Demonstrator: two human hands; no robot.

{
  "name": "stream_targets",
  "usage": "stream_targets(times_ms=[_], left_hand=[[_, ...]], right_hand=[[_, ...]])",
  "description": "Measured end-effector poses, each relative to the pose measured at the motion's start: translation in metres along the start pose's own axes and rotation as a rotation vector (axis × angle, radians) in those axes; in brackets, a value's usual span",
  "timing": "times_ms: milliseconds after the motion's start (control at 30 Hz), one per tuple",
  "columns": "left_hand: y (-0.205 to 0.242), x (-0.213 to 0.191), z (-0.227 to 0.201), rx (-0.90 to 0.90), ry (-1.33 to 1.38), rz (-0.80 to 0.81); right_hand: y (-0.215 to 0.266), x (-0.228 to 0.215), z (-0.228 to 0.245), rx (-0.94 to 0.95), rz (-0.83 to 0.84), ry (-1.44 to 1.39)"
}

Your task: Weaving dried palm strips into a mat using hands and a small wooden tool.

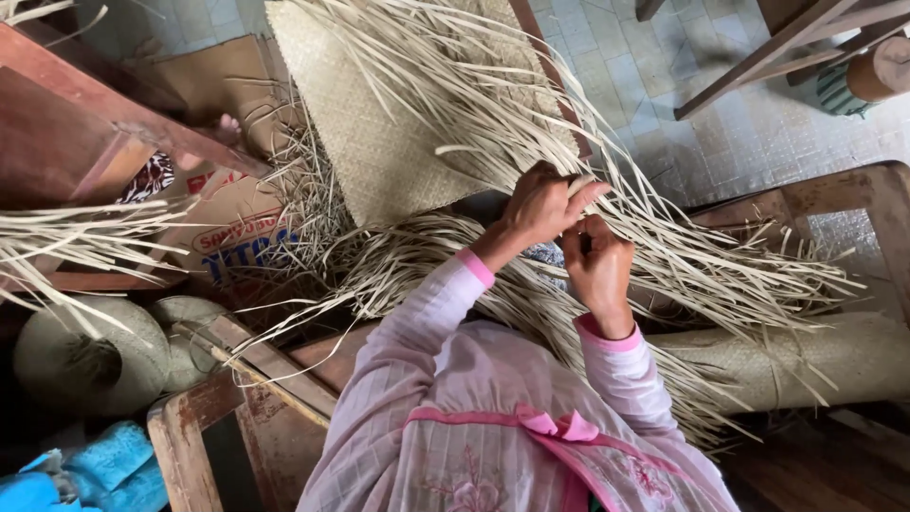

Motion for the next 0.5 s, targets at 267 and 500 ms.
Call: stream_targets(times_ms=[267, 500], left_hand=[[-0.039, -0.040, 0.103, -0.269, -0.280, 0.010], [-0.045, -0.107, 0.087, -0.845, 0.150, -0.258]], right_hand=[[0.017, -0.032, 0.034, 0.093, 0.044, -0.069], [-0.004, -0.033, 0.016, -0.377, -0.181, 0.299]])
Point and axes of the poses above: each hand's wrist, its own y-axis away from the middle knuckle, its own x-axis out of the palm, z = x × y, the point moved 5 cm from there along -y, towards the middle knuckle, and after that the axes turned 3 degrees about -z, right-handed, at the moved point
